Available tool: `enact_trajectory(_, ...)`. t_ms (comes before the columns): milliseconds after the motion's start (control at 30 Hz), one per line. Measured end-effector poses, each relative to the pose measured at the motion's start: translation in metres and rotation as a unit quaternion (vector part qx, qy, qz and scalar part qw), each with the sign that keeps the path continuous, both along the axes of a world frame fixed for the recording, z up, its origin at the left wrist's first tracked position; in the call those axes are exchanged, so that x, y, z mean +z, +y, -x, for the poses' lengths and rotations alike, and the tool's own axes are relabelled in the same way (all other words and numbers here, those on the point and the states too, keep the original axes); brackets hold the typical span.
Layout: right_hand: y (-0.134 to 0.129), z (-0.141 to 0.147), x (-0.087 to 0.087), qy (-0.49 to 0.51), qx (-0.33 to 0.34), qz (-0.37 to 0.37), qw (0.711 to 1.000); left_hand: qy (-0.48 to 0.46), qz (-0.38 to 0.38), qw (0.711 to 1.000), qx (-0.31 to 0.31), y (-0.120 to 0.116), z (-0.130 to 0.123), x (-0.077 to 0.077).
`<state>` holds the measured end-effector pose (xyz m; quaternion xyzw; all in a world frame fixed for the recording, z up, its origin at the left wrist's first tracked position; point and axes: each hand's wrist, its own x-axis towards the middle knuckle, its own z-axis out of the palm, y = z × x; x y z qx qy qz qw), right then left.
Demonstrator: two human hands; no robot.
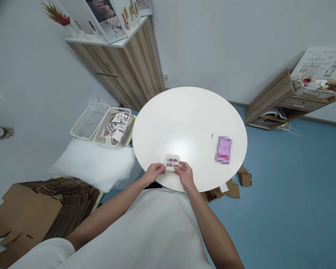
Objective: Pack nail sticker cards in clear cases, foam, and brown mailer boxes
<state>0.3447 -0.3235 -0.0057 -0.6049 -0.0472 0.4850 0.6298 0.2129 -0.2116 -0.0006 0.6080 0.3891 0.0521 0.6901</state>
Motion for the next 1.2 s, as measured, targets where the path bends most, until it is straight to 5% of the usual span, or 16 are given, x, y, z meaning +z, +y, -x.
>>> enact_trajectory(267,0.041,0.016,-0.012,-0.010,0.005,0.041,0.999,0.030,0.007,0.997,0.074,0.034,0.015,-0.013)
enact_trajectory(633,0.162,0.067,-0.027,-0.104,0.071,0.078,0.989,0.009,-0.084,0.991,0.105,0.135,0.063,-0.043)
enact_trajectory(933,0.247,0.072,-0.052,-0.228,0.106,0.138,0.958,0.071,-0.124,0.985,0.093,0.221,0.049,-0.072)
enact_trajectory(1200,0.287,0.064,-0.059,-0.304,0.138,0.161,0.929,0.069,-0.132,0.984,0.093,0.254,0.037,-0.082)
